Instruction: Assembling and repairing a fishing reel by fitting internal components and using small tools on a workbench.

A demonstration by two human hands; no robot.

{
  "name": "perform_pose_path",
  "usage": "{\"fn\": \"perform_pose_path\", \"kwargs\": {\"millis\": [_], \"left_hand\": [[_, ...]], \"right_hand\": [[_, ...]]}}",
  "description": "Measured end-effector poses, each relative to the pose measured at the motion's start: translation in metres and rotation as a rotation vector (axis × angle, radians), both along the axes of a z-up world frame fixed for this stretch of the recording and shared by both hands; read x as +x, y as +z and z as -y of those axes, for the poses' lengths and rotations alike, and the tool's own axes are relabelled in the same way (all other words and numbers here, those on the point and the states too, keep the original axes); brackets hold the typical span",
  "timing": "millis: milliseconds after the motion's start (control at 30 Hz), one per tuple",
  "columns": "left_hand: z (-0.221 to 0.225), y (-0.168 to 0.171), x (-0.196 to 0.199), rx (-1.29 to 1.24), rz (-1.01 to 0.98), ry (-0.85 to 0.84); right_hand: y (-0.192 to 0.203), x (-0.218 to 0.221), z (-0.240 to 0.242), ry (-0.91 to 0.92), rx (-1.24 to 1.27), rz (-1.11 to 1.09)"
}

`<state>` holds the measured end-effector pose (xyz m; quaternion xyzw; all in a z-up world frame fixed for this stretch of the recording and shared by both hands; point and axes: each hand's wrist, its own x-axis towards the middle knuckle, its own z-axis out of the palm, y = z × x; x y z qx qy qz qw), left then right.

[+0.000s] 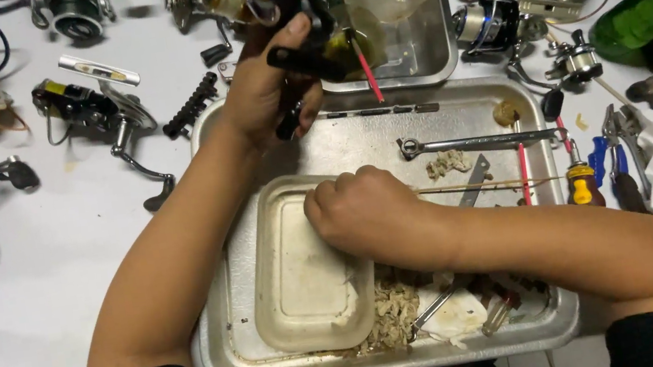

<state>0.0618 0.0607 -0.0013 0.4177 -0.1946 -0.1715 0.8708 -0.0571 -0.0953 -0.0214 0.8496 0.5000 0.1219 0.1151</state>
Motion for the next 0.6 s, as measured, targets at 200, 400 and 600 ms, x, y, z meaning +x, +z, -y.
{"fn": "perform_pose_path", "kwargs": {"millis": [200, 400, 600], "left_hand": [[-0.003, -0.016, 0.005, -0.115, 0.06, -0.182], [-0.003, -0.024, 0.002, -0.148, 0.031, -0.241], [0.005, -0.007, -0.01, -0.059, -0.038, -0.115]], "right_hand": [[-0.022, 0.005, -0.019, -0.131, -0.117, -0.236], [-0.014, 0.01, -0.014, -0.056, 0.002, -0.302], [0.047, 0.006, 0.03, 0.047, 0.436, -0.352]]}}
